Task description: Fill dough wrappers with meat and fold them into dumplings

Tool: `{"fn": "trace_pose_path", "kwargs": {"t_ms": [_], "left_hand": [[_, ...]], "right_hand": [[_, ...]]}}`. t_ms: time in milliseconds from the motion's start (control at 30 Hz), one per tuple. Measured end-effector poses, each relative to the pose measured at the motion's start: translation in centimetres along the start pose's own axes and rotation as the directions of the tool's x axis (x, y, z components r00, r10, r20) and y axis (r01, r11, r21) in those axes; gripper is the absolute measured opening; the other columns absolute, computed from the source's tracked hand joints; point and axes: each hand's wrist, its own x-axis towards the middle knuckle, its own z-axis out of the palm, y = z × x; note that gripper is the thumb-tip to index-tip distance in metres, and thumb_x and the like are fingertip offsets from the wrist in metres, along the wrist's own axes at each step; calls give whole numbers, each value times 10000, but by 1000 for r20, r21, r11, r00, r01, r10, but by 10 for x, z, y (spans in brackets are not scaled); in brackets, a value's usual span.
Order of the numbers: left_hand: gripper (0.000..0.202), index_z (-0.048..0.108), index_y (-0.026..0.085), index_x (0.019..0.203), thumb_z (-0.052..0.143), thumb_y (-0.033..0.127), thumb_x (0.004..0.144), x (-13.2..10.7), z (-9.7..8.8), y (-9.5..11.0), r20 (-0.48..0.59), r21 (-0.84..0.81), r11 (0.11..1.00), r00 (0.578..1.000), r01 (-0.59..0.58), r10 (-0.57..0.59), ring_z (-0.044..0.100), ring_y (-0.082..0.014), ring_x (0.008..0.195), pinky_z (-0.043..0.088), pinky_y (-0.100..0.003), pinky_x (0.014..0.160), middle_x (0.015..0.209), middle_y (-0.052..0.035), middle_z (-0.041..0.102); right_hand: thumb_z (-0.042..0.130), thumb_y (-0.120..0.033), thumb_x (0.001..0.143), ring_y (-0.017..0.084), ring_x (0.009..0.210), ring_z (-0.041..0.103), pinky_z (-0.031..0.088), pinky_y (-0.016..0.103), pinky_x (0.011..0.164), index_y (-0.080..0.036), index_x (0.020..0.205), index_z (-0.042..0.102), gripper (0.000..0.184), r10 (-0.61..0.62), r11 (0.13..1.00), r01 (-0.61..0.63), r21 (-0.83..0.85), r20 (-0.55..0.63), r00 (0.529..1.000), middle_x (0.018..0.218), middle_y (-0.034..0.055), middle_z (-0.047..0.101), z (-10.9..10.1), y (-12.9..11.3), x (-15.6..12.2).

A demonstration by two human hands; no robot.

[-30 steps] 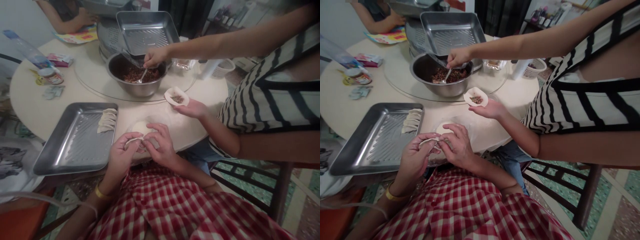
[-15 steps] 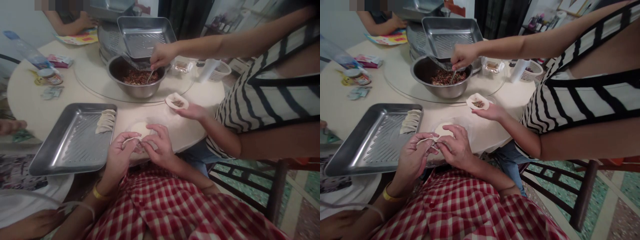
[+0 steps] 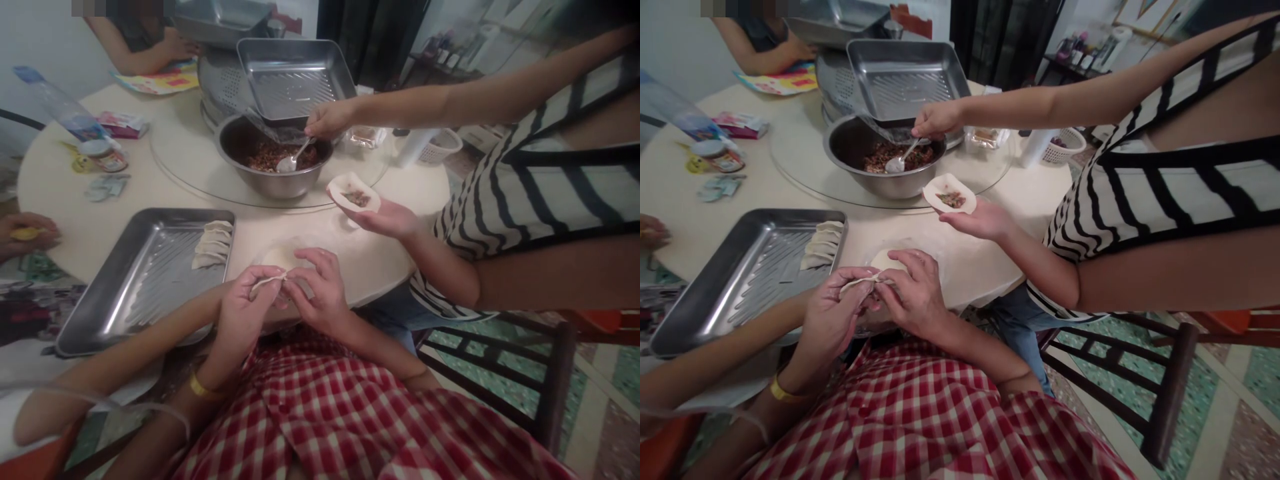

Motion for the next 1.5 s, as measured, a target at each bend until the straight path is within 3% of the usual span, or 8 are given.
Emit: {"fn": "trace_pose_path", "kwargs": {"t_ms": [333, 467, 600, 733, 867, 1100, 1400, 1500], "left_hand": [[194, 644, 170, 850, 744, 305, 754, 0, 3, 1, -7, 0, 1000, 1000, -25, 25, 598, -61, 544, 509, -155, 505, 837, 9, 699], [187, 644, 168, 829, 754, 293, 744, -1, 1, 1, -26, -19, 999, 999, -44, 43, 628, -87, 604, 535, -172, 520, 854, -2, 696], [158, 641, 169, 828, 740, 271, 758, -3, -2, 3, -35, 3, 994, 994, -108, 108, 652, -105, 625, 548, -189, 511, 914, -15, 691], [129, 640, 166, 827, 725, 246, 774, -6, -4, 5, -49, 52, 984, 984, -171, 174, 669, -108, 643, 556, -189, 518, 946, -26, 686], [136, 642, 161, 815, 727, 259, 774, -9, -5, 3, -36, 94, 983, 987, -155, 159, 664, -104, 652, 562, -192, 525, 968, -35, 680], [157, 639, 174, 805, 733, 296, 770, -6, -7, -4, -17, 112, 986, 992, -125, 127, 626, -86, 622, 539, -170, 514, 921, -20, 677], [169, 631, 176, 798, 739, 296, 751, -2, -6, -3, -12, 53, 994, 995, -100, 100, 621, -103, 666, 503, -173, 502, 940, -24, 673], [158, 622, 176, 787, 726, 288, 747, -3, -4, 0, -33, 26, 997, 997, -73, 74, 613, -107, 690, 508, -186, 567, 893, -17, 676]], "right_hand": [[576, -200, 876, 219, 1115, 562, 497, 422, 924, -235, 883, 668, 99, -176, 983, 177, 46, -31, 984, 1157, 86, 621, -3, 6, -3], [578, -184, 875, 194, 1030, 609, 513, 399, 899, -225, 908, 656, 94, -50, 983, 67, 168, -101, 994, 1069, 79, 650, -7, 1, 2], [615, -203, 864, 182, 1031, 622, 526, 366, 891, -215, 901, 654, 56, 82, 962, -75, 264, -14, 997, 1051, 75, 664, -6, -1, 9], [627, -179, 843, 182, 1025, 615, 518, 363, 908, -210, 847, 655, 42, 96, 964, -101, 246, 32, 995, 1028, 70, 670, -2, -2, 11], [601, -166, 845, 186, 992, 606, 508, 372, 902, -210, 799, 643, 77, 135, 970, -141, 197, 44, 990, 1022, 69, 673, 1, -3, 13], [577, -197, 876, 179, 1026, 613, 498, 368, 924, -220, 815, 639, 91, 186, 917, -224, 329, 145, 972, 1014, 55, 675, 1, -5, 15], [524, -169, 894, 195, 1049, 585, 481, 407, 941, -211, 885, 636, 120, 66, 943, -102, 317, 122, 990, 1070, 81, 659, -1, -4, 13], [569, -202, 872, 205, 1066, 581, 484, 421, 945, -216, 904, 616, 58, 29, 954, -57, 293, 101, 994, 1098, 85, 646, -1, -5, 11]]}}
